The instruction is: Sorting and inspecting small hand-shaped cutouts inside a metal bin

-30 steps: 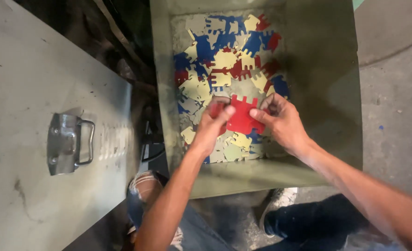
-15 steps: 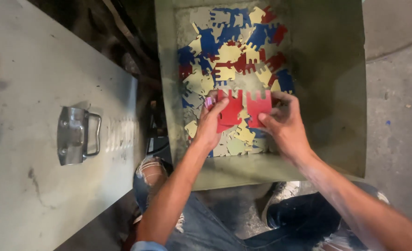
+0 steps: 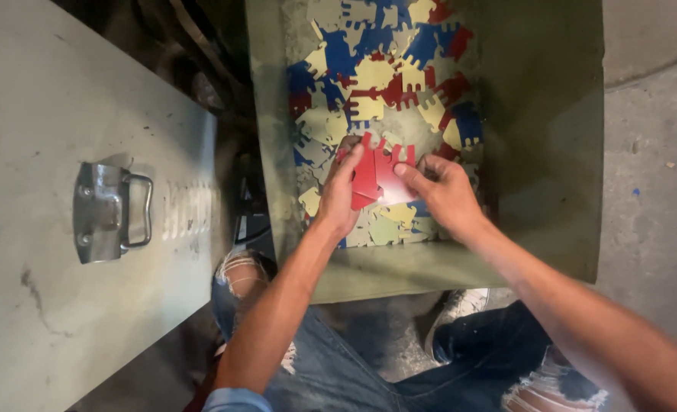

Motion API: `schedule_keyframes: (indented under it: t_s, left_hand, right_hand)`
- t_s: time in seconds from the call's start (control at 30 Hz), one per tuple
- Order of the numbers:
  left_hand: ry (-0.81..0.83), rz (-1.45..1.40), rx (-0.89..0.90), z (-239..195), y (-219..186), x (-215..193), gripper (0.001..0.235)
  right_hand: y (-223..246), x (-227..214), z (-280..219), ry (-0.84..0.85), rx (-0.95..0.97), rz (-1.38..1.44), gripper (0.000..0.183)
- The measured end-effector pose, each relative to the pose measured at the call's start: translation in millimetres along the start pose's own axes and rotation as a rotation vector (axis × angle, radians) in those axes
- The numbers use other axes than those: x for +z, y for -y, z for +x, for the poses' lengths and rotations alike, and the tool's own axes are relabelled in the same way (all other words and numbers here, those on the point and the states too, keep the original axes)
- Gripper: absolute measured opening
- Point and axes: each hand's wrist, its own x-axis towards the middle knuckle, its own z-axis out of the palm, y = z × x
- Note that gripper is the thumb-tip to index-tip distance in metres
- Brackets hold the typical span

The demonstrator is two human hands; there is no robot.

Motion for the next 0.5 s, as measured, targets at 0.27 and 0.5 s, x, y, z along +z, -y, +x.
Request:
schedule_keyframes:
  t_s: [0.27,0.5]
  left_hand:
    - [-0.159,0.159,-0.096,-12.0,-14.5,22.8,0.03]
    - [-0.033,0.241,-0.052,-6.7,8.9,17.2,0.038]
  right_hand:
    - [15.4,-19.8,2.1,0.076,-0.121,0.265,0.028]
    - [13.0,6.4,-12.5,0.083,-0.065,0.329,0.021]
